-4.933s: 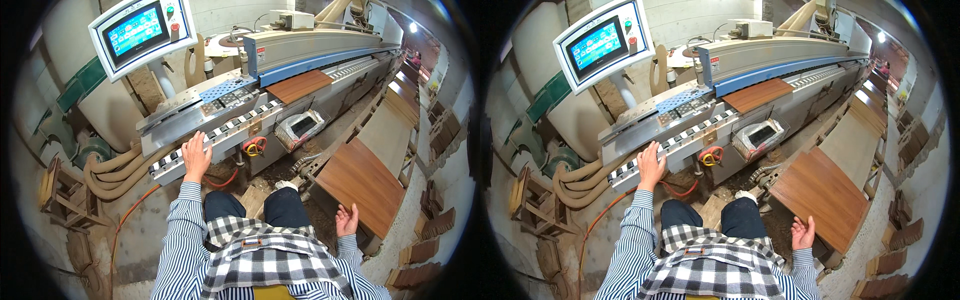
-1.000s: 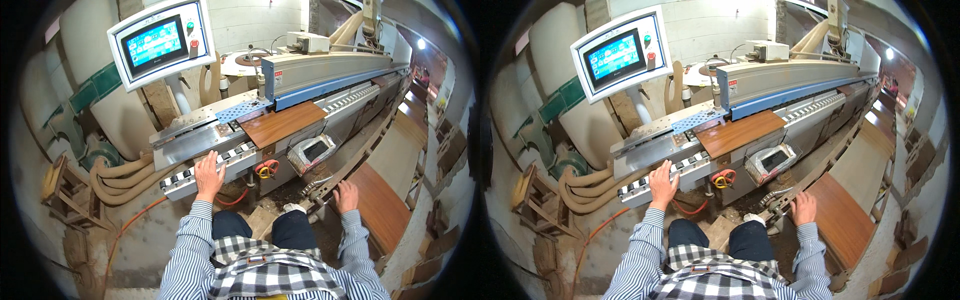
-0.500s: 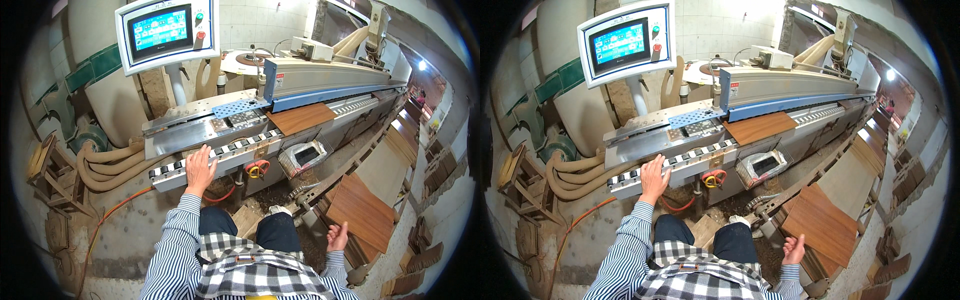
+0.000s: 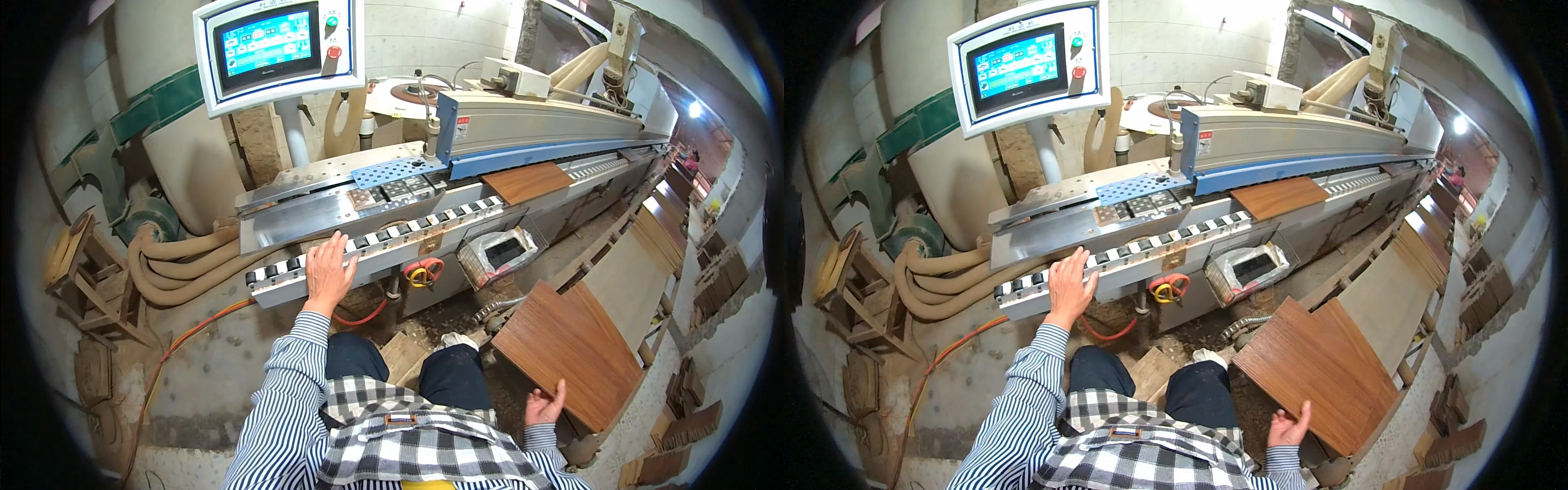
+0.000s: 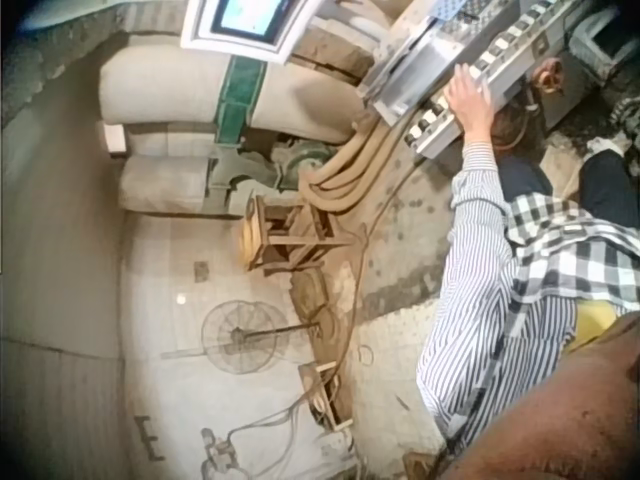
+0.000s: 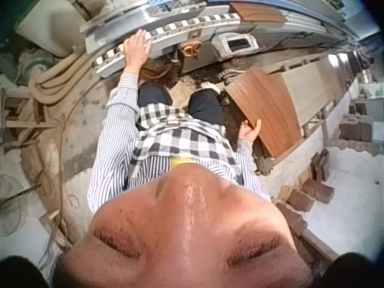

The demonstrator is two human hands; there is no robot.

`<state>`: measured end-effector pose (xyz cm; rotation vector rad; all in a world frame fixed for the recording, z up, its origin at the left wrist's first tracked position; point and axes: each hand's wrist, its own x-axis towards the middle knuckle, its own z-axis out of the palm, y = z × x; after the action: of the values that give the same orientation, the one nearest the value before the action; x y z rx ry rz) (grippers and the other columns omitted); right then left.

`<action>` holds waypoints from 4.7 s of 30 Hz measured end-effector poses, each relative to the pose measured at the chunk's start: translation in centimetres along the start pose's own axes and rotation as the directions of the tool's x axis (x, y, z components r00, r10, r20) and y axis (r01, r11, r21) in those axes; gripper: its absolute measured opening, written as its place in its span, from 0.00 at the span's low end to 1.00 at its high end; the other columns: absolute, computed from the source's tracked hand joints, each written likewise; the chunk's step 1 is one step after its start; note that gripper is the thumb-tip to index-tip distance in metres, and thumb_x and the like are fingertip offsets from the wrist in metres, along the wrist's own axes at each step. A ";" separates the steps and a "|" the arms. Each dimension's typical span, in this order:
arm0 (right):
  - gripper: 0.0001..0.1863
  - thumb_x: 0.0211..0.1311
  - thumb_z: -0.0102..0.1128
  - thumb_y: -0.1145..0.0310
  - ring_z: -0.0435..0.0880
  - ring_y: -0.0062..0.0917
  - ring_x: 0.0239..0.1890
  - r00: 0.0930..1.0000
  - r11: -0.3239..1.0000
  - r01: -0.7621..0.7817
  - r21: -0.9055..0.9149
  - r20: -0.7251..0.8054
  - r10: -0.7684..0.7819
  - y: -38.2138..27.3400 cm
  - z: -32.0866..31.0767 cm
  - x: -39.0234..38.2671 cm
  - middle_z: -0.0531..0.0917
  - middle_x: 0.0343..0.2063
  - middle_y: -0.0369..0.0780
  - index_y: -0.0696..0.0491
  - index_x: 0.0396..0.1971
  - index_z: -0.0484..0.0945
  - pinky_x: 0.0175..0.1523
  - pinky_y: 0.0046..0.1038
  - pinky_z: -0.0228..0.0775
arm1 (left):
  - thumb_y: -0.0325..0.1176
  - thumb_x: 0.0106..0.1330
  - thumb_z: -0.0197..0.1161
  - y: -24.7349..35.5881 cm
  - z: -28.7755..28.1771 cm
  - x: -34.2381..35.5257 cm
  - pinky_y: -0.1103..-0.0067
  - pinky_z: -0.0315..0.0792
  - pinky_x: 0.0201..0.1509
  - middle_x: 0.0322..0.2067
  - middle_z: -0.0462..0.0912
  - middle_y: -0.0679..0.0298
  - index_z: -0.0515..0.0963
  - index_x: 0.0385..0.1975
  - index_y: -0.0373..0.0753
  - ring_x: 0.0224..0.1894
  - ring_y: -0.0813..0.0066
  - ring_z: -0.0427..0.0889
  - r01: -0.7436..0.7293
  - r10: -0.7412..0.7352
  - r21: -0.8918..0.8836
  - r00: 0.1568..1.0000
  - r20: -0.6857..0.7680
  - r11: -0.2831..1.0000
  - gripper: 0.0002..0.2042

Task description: The person operates a wood planer machine, feeding rectangular wooden planks through the machine one at a time. They guide each plank with both hands, retrieve the processed plank from the output side, and place it onto a growing stack.

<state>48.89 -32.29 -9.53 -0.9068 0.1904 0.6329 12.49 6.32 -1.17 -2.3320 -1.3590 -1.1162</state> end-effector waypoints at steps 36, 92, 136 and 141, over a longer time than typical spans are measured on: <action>0.29 0.68 0.55 0.64 0.78 0.34 0.55 0.310 0.801 -0.457 -0.386 0.775 0.550 13.9 28.6 -4.6 0.70 0.62 0.48 0.57 0.66 0.62 0.57 0.34 0.73 | 0.52 0.58 0.67 -4.9 -11.9 -6.5 0.55 0.41 0.74 0.62 0.71 0.58 0.74 0.56 0.40 0.69 0.59 0.62 0.220 -0.214 -0.033 0.969 0.127 0.975 0.30; 0.14 0.56 0.61 0.67 0.73 0.40 0.57 0.365 -0.120 0.930 -0.347 0.911 0.190 12.3 5.9 -0.5 0.79 0.51 0.43 0.56 0.41 0.82 0.63 0.42 0.61 | 0.49 0.59 0.67 -2.5 -5.5 -0.1 0.53 0.40 0.74 0.56 0.77 0.53 0.71 0.58 0.40 0.69 0.56 0.61 0.190 -0.167 -0.138 0.973 0.162 0.972 0.30; 0.17 0.60 0.66 0.50 0.79 0.16 0.26 0.986 0.986 0.118 -0.120 -0.102 -0.130 -2.6 -3.3 5.1 0.83 0.26 0.34 0.48 0.30 0.77 0.31 0.20 0.71 | 0.39 0.63 0.63 -0.6 -1.5 -0.5 0.66 0.61 0.62 0.54 0.78 0.63 0.73 0.54 0.40 0.54 0.66 0.75 0.006 -0.005 0.016 0.999 -0.046 1.000 0.20; 0.16 0.61 0.63 0.49 0.81 0.19 0.27 0.995 0.988 -0.053 -0.148 0.072 0.064 -0.3 -0.5 0.2 0.86 0.33 0.37 0.48 0.34 0.80 0.35 0.24 0.73 | 0.40 0.63 0.63 -0.7 -1.3 -0.4 0.65 0.61 0.62 0.54 0.78 0.63 0.73 0.54 0.40 0.54 0.66 0.75 0.000 0.000 0.017 0.999 -0.035 1.000 0.21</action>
<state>49.28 -32.74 -9.67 -1.0188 0.1035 0.7422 11.20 5.78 -0.67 -2.2898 -1.3512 -1.1351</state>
